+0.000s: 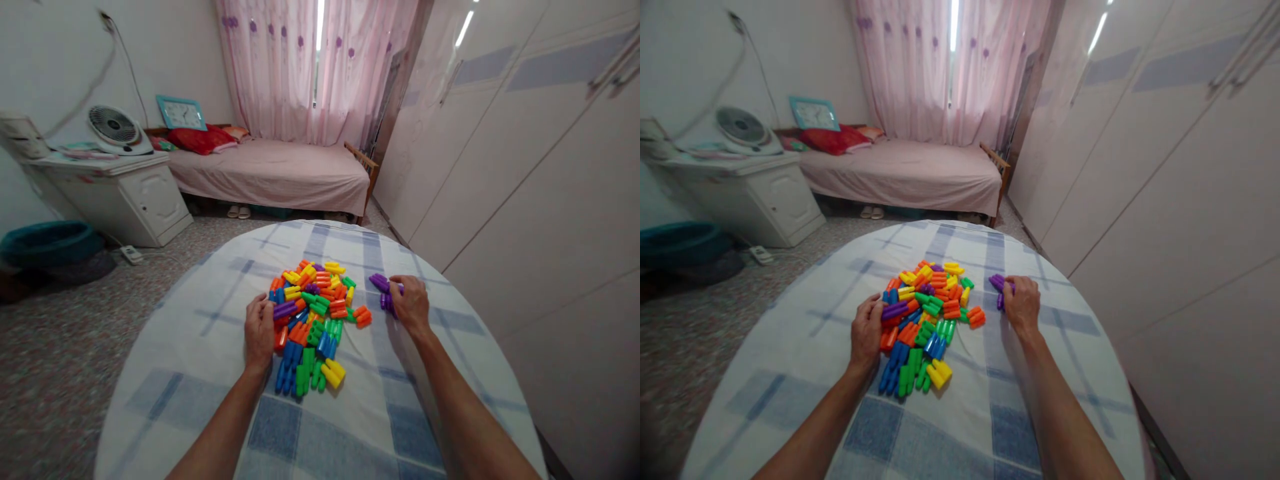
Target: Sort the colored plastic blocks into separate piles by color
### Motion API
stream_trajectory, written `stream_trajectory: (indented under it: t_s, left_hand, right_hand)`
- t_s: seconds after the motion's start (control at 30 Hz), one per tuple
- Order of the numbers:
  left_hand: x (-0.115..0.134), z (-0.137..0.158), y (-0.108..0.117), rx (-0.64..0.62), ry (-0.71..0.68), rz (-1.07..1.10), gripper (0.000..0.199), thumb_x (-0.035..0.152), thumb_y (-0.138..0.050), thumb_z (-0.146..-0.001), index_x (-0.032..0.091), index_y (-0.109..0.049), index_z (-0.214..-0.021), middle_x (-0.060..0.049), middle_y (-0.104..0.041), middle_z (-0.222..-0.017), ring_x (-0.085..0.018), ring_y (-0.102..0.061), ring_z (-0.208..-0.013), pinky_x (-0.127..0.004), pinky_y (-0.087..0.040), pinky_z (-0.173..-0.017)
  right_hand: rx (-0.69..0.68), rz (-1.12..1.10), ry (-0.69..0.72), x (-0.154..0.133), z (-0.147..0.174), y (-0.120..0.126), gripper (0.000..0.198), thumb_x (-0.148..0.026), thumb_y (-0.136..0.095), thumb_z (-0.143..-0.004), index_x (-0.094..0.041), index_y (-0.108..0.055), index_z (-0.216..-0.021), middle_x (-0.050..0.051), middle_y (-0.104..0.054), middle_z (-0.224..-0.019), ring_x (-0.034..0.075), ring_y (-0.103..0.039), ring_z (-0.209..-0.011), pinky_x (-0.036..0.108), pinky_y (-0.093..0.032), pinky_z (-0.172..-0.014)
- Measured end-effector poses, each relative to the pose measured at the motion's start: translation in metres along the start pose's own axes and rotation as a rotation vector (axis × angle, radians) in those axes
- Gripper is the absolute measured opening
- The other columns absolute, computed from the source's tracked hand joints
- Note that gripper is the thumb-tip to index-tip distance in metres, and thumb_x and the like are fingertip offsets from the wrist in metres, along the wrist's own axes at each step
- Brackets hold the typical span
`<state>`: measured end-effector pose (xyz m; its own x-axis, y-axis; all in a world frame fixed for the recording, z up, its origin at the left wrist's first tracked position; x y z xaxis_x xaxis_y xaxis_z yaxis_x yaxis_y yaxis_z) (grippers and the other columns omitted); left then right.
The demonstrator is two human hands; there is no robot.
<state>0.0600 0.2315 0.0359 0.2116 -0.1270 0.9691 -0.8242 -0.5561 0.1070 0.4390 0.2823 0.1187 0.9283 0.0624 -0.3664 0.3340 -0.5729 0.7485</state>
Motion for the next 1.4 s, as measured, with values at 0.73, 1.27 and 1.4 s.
stream_trajectory:
  t_s: [0.73,1.27,1.4]
  left_hand:
    - [0.004,-0.001,-0.005,-0.091,-0.054,-0.022,0.038,0.042,-0.038,-0.090,0.019,-0.066,-0.078,-0.006,-0.058,-0.117,-0.019,-0.053,-0.114,-0.033,-0.035,-0.105]
    - [-0.009,-0.001,-0.009,-0.077,-0.012,0.039,0.030,0.031,-0.056,-0.079,0.017,-0.060,-0.106,-0.008,-0.061,-0.110,-0.019,-0.060,-0.101,-0.036,-0.045,-0.095]
    - [-0.010,-0.002,-0.008,-0.083,-0.028,0.018,0.029,0.031,-0.056,-0.079,0.018,-0.060,-0.104,-0.007,-0.061,-0.111,-0.019,-0.060,-0.100,-0.036,-0.046,-0.094]
  right_hand:
    - [-0.524,-0.069,0.687,-0.225,0.087,-0.061,0.017,-0.029,-0.060,-0.084,-0.021,-0.063,-0.099,0.006,-0.061,-0.100,0.023,-0.047,-0.103,0.037,-0.037,-0.085]
    - [-0.017,-0.202,-0.119,0.015,0.048,0.023,0.034,-0.036,-0.044,-0.085,-0.016,-0.066,-0.102,0.010,-0.068,-0.099,0.024,-0.056,-0.094,0.037,-0.041,-0.086]
    - [0.044,-0.048,-0.201,0.064,0.058,0.026,0.033,-0.035,-0.042,-0.084,-0.017,-0.067,-0.097,0.011,-0.066,-0.100,0.025,-0.053,-0.097,0.039,-0.038,-0.089]
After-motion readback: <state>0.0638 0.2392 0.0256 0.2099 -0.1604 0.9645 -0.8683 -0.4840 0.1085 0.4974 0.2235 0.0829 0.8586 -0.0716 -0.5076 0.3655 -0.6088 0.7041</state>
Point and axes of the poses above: each hand's wrist, its own z-axis away from the middle knuckle, its own y-axis out of the back of the hand, x = y × z, the point moved 9 cm from there along -z, towards the middle knuckle
